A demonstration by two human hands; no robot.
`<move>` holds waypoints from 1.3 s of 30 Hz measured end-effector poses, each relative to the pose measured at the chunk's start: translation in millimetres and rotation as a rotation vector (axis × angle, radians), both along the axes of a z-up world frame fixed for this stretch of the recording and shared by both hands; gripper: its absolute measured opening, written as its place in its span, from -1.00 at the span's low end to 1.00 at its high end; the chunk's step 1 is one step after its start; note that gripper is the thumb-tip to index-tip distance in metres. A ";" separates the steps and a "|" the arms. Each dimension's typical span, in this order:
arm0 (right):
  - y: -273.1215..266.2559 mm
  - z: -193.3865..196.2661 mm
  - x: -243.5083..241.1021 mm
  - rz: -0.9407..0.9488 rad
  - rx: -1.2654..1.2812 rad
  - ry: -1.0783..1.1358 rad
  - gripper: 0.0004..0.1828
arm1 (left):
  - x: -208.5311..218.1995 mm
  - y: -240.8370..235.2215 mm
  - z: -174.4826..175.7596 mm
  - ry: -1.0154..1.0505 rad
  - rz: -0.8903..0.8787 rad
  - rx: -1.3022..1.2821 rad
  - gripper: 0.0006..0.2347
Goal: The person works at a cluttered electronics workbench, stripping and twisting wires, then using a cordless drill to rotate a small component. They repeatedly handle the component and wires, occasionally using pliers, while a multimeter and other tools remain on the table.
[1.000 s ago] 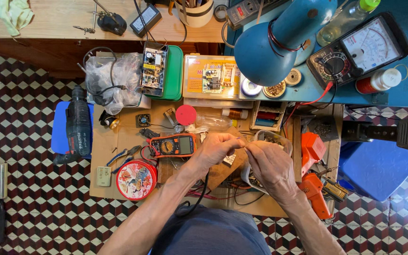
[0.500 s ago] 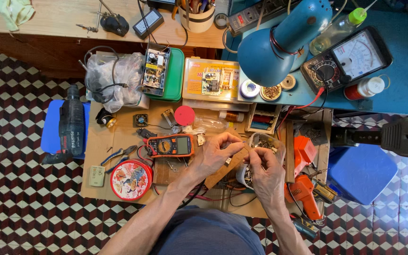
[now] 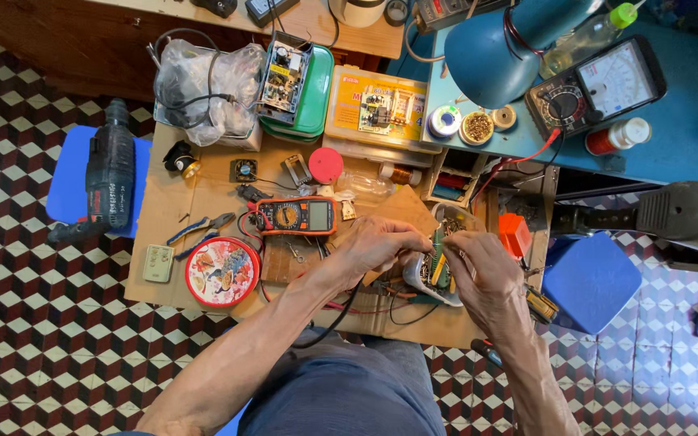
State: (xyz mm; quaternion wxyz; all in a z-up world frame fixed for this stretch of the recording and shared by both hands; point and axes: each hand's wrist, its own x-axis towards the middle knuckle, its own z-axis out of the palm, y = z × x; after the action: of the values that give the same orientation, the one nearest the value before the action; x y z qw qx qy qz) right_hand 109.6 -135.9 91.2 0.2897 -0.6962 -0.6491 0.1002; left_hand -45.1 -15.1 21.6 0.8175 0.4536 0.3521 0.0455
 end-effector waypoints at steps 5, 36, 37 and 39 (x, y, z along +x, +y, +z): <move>-10.8 9.3 -2.2 0.112 0.064 -0.115 -0.79 | -13.6 -9.4 8.4 -0.066 -0.027 0.002 -0.81; -50.8 -16.7 60.9 0.369 0.169 -0.121 -0.72 | 26.8 -86.3 -2.9 0.053 0.240 0.295 -0.82; -50.1 -16.9 61.2 0.381 0.169 -0.144 -0.72 | 26.4 -84.5 -3.1 0.063 0.224 0.229 -0.82; -47.6 -15.7 61.3 0.407 0.172 -0.190 -0.72 | 25.6 -80.6 -1.9 0.082 0.192 0.098 -0.83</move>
State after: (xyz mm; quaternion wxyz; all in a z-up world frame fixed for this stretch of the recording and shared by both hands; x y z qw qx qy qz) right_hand 170.9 -183.5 75.5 0.2593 -0.5300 -0.8066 0.0349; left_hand -19.5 -95.7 19.7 0.7710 0.4587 0.4245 0.1224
